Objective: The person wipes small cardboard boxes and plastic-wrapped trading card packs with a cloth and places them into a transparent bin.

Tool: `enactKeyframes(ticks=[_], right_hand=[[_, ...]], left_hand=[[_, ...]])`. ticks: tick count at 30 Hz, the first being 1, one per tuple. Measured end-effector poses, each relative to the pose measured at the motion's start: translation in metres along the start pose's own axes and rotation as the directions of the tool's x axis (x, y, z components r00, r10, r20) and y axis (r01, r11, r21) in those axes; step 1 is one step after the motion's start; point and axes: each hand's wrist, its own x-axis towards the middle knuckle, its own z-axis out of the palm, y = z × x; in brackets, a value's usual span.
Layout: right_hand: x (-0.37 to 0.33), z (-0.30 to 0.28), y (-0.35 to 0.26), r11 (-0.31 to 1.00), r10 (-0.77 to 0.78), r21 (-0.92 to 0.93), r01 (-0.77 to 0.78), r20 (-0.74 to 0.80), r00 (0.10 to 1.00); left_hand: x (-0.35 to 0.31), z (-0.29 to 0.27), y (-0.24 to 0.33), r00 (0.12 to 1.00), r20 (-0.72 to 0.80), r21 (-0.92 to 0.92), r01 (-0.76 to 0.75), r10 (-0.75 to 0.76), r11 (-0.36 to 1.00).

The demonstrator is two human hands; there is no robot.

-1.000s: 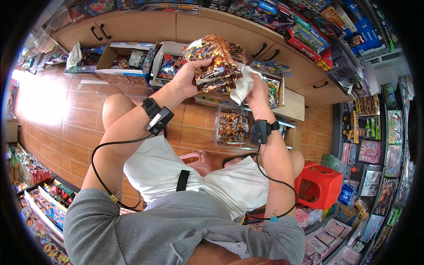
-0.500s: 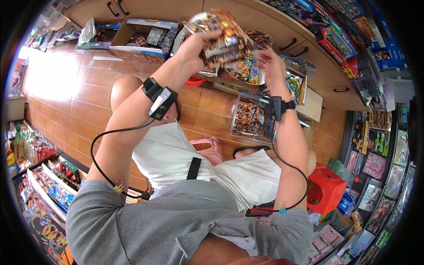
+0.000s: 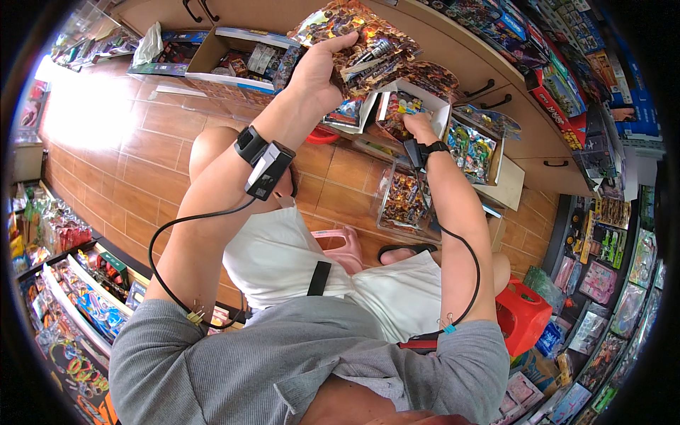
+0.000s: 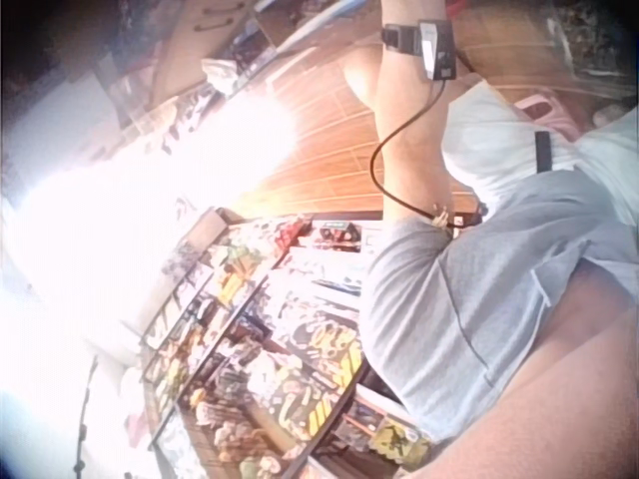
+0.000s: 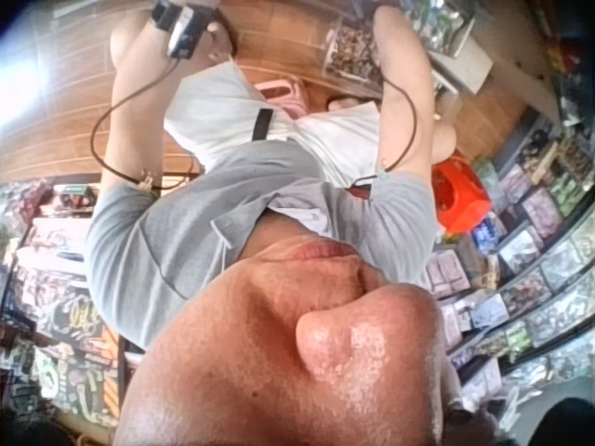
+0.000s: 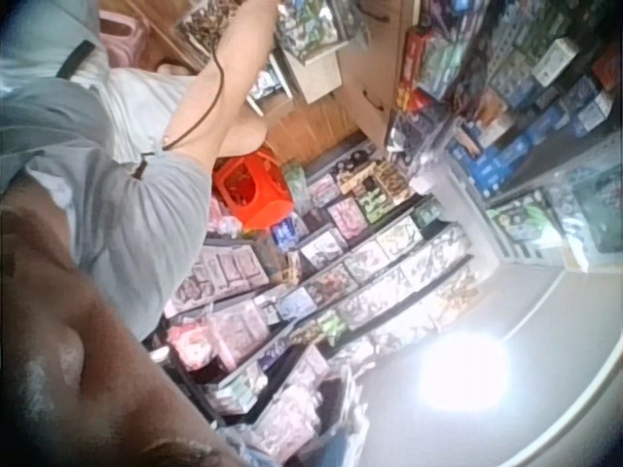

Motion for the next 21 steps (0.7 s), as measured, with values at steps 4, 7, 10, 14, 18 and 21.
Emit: enactKeyframes(ticks=[4,7,10,14,18,21], right_hand=[[0.052,0.005,0.026,0.900,-0.036,-0.423,0.104,0.165,0.986],[0.061,0.014,0.037,0.836,-0.004,-0.533,0.131,0.232,0.973],[0.041,0.026,0.021,0.959,0.173,-0.244,-0.148,0.085,0.981],[0.022,0.005,0.000,0.967,0.148,-0.238,-0.089,0.247,0.958],[0.020,0.012,0.007,0.965,0.220,-0.176,-0.196,0.129,0.967],[0.023,0.017,0.013,0.950,0.305,-0.074,-0.303,0.020,0.952]], left_hand=[[-0.001,0.010,-0.001,1.000,0.010,0.006,0.014,-0.014,1.000],[0.002,0.009,-0.003,0.999,0.025,-0.015,0.020,-0.019,1.000],[0.000,0.004,0.000,1.000,0.001,-0.020,0.005,-0.005,1.000],[0.001,0.001,0.000,1.000,-0.030,-0.006,0.001,-0.001,1.000],[0.005,0.005,-0.005,1.000,0.000,-0.027,0.024,-0.024,0.999],[0.005,0.007,-0.006,0.999,0.020,-0.045,0.045,-0.044,0.998]])
